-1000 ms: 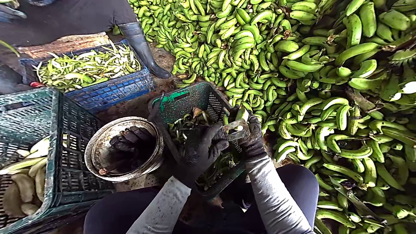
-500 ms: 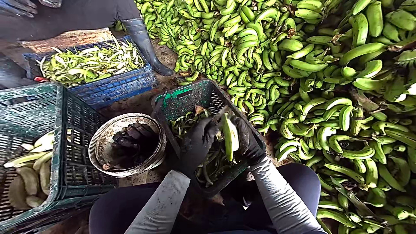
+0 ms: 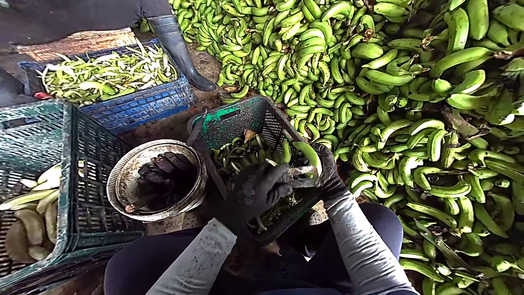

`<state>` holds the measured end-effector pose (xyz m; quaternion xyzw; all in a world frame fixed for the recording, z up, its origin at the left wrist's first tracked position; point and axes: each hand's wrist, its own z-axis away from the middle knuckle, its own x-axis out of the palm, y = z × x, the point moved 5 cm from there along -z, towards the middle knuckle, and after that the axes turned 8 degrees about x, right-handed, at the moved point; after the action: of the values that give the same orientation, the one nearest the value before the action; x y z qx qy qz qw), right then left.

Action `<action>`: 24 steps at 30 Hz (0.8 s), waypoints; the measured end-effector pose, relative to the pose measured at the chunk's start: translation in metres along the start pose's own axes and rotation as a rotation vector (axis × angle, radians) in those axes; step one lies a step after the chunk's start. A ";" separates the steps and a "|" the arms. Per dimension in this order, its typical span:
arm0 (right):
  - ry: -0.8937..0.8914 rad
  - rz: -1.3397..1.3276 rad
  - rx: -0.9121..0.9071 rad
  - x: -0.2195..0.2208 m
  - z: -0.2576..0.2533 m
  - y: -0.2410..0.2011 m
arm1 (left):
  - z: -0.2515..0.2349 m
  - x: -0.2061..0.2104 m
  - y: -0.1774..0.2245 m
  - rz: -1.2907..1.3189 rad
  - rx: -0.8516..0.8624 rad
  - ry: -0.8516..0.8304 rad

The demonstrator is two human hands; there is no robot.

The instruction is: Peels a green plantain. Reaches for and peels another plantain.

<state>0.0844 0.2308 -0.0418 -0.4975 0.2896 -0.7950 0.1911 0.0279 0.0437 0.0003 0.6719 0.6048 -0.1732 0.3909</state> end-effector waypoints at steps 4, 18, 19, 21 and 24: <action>0.054 0.418 -0.141 -0.003 0.005 0.005 | -0.001 0.020 0.003 0.044 -0.082 -0.070; 0.055 0.227 -0.147 -0.010 0.000 0.007 | 0.012 -0.006 -0.026 0.424 -0.358 -0.145; 0.081 0.308 -0.226 -0.012 0.002 0.004 | 0.012 0.001 -0.015 0.458 -0.291 -0.170; 0.073 0.499 -0.310 -0.014 0.005 0.002 | 0.012 0.016 0.001 0.442 -0.227 -0.207; 0.012 0.389 -0.203 -0.007 0.003 0.014 | 0.013 0.032 -0.001 0.336 -0.299 -0.230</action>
<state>0.0905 0.2232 -0.0547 -0.4442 0.4601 -0.7128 0.2881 0.0370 0.0559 -0.0306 0.6736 0.4549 -0.0895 0.5756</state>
